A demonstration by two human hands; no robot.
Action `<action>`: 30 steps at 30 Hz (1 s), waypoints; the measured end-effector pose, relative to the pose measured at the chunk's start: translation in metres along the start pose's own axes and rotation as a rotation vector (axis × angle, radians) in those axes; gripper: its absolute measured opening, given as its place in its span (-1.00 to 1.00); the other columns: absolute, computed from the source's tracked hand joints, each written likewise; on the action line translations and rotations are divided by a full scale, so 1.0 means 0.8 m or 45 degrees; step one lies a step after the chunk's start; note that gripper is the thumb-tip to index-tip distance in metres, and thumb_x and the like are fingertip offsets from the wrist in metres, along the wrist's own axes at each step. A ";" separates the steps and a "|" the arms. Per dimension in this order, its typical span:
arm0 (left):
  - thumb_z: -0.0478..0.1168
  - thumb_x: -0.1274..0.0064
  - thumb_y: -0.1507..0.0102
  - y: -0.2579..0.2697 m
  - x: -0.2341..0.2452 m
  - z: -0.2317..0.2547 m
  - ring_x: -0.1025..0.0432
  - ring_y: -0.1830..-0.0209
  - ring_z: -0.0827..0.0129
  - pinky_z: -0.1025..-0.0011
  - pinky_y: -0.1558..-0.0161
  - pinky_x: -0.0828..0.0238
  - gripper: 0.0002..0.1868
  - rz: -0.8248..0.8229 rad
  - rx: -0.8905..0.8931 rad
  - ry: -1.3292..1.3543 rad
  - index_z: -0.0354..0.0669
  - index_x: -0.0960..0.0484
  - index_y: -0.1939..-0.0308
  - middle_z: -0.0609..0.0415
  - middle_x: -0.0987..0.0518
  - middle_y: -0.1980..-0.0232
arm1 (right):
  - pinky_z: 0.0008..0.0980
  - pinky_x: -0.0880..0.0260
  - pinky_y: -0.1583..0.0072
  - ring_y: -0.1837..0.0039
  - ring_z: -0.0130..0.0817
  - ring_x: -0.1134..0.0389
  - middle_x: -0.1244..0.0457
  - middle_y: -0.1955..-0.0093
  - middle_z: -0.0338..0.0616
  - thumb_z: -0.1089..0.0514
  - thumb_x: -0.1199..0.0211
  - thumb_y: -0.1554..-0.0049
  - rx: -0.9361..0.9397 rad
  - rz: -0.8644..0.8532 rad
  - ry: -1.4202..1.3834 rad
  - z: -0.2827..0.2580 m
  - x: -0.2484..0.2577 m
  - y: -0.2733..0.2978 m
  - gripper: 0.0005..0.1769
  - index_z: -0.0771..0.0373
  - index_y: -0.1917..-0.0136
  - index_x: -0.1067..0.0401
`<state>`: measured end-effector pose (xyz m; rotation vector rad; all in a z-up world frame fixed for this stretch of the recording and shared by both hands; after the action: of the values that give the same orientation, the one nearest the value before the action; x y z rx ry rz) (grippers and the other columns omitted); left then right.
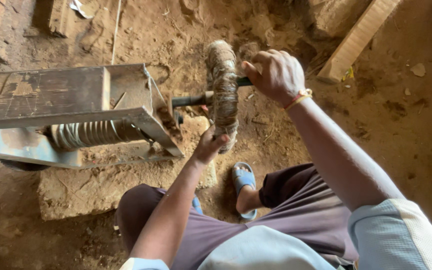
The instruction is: The person rotates a wooden handle to wind a rope onto the metal shaft of a workshop machine.
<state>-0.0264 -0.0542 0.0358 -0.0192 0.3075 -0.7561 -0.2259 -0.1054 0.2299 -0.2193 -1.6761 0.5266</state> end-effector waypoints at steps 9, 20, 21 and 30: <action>0.51 -0.11 -0.14 -0.004 -0.010 0.019 -0.36 0.52 0.49 0.45 0.52 -0.45 -0.17 -0.027 0.048 0.162 -0.12 -0.42 -0.06 0.14 -0.47 0.35 | -0.15 -0.32 0.26 0.33 -0.26 -0.33 -0.34 0.34 -0.15 -0.31 -0.07 -0.30 -0.192 -0.208 -0.062 0.006 -0.003 -0.025 -0.48 0.05 0.14 -0.64; 0.44 0.00 -0.33 -0.002 -0.018 0.048 -0.33 0.58 0.48 0.50 0.58 -0.34 -0.23 0.006 0.046 0.299 -0.27 -0.44 -0.06 0.13 -0.44 0.40 | -0.16 -0.39 0.18 0.28 -0.25 -0.43 -0.42 0.31 -0.18 -0.27 -0.16 -0.23 -0.265 -0.216 -0.168 0.024 -0.019 -0.051 -0.58 0.01 0.07 -0.66; 0.45 -0.04 -0.28 -0.002 -0.017 0.050 -0.38 0.49 0.46 0.48 0.48 -0.41 -0.18 0.068 0.047 0.261 -0.27 -0.41 -0.12 0.10 -0.48 0.33 | -0.15 -0.39 0.18 0.27 -0.23 -0.42 -0.41 0.31 -0.16 -0.27 -0.19 -0.23 -0.228 -0.171 -0.140 0.023 -0.018 -0.051 -0.58 0.03 0.10 -0.66; 0.53 -0.25 -0.04 0.015 0.000 0.058 -0.52 -0.04 0.38 0.31 -0.12 -0.58 0.22 0.168 0.037 -0.112 -0.30 -0.14 -0.40 -0.02 -0.57 -0.08 | -0.16 -0.38 0.21 0.32 -0.24 -0.40 -0.39 0.36 -0.16 -0.22 -0.23 -0.20 -0.160 -0.094 -0.172 0.029 -0.023 -0.049 -0.61 0.06 0.18 -0.66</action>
<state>-0.0050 -0.0496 0.0788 -0.0048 0.2115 -0.6266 -0.2391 -0.1531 0.2294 -0.2163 -1.8441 0.3886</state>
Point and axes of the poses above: each hand's wrist, its own y-axis away from the middle knuckle, its own x-axis out of the back of the hand, z = x × y, the point moved 4 cm from there along -y, towards the middle knuckle
